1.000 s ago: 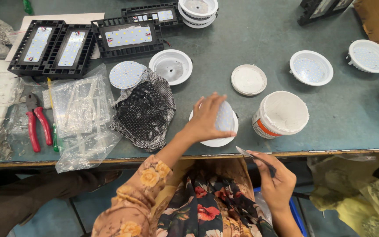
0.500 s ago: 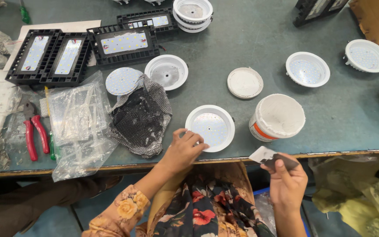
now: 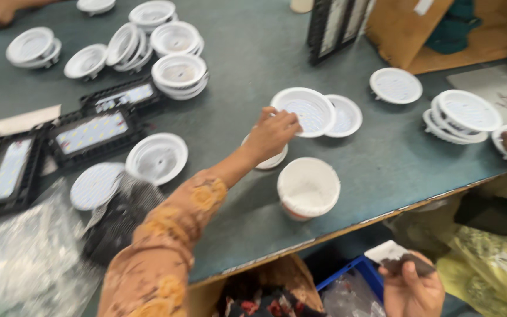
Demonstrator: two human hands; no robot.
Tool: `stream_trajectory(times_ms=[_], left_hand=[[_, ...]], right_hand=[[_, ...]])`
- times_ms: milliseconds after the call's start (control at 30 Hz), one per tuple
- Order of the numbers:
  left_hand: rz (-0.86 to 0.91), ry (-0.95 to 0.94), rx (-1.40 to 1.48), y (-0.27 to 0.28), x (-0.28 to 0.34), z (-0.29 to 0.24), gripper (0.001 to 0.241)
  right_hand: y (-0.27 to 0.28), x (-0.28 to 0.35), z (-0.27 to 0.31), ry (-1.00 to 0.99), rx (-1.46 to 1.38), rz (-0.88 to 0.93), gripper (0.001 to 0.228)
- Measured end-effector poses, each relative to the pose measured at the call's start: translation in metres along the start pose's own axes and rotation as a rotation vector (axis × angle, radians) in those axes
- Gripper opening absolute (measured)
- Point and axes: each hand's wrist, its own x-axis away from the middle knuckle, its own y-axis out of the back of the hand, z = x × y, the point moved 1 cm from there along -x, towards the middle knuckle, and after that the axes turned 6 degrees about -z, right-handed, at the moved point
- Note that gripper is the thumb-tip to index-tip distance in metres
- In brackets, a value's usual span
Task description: The person scoops a white paste from a container and spreads it onto the interior surfaces of white circular light fixture housings. The person handles each housing one at a time, applies the paste with a small tool, and places the treated items into a stack on the table.
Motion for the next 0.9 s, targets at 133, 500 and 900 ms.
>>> stream_trajectory(times_ms=[133,500,900], left_hand=[[0.007,-0.098,0.039,-0.089,-0.034,0.007,0.007],[0.05,0.162,0.201,-0.131,-0.01,0.003,0.044],[0.268,1.001,-0.436,0.102,0.222,0.008,0.031]], right_hand=[[0.057,-0.014,0.008,-0.003,0.02,-0.079,0.022],[0.063,-0.085,-0.019,-0.217,0.053,-0.084,0.02],[-0.015,-0.032,-0.015,-0.227,-0.135,0.109,0.018]])
